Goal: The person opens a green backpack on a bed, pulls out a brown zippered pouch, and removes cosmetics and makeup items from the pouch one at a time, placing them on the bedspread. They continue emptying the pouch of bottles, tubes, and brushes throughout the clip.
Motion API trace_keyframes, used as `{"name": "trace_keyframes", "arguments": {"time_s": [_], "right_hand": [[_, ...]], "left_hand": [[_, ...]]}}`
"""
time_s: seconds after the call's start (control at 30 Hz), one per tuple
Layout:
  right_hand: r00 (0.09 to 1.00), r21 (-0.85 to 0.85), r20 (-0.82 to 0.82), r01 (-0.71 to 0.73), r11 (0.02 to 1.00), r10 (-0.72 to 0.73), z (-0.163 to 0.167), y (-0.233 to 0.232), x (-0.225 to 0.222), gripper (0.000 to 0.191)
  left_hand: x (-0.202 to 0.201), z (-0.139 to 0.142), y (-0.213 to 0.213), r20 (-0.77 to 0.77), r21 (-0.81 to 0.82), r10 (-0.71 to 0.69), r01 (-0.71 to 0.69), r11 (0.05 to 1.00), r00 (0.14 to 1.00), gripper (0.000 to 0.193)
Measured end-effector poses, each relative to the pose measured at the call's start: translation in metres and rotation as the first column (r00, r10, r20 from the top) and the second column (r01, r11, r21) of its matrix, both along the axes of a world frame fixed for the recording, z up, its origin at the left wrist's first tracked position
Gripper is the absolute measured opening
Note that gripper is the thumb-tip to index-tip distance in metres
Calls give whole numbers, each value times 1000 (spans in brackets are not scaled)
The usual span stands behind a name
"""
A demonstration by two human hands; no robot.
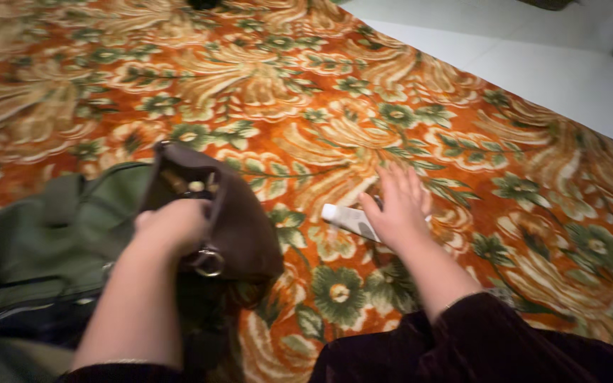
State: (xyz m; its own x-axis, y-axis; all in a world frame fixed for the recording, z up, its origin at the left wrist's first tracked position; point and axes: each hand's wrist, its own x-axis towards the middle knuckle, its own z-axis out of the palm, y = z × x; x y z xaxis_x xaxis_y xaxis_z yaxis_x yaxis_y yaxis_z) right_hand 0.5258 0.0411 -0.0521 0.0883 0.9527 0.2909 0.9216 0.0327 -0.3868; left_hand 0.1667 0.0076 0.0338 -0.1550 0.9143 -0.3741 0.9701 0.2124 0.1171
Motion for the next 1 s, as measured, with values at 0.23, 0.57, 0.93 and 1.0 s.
{"name": "trace_keyframes", "arguments": {"time_s": [0.23, 0.57, 0.93, 1.0], "right_hand": [[977, 121, 55, -210, 970, 204, -6, -4, -13, 63], [927, 169, 72, -375, 912, 368, -10, -1, -17, 50], [894, 212, 34, -443, 871, 446, 9, -13, -33, 38], [888, 221, 15, -451, 865, 460, 14, -15, -36, 36]], "left_hand": [[13, -3, 4, -2, -31, -55, 55, 998, 998, 35], [31, 11, 4, -84, -76, -123, 117, 990, 989, 44], [42, 15, -1, -231, 54, -179, 196, 979, 956, 49], [35, 20, -5, -132, 54, -156, 164, 985, 979, 42]]}}
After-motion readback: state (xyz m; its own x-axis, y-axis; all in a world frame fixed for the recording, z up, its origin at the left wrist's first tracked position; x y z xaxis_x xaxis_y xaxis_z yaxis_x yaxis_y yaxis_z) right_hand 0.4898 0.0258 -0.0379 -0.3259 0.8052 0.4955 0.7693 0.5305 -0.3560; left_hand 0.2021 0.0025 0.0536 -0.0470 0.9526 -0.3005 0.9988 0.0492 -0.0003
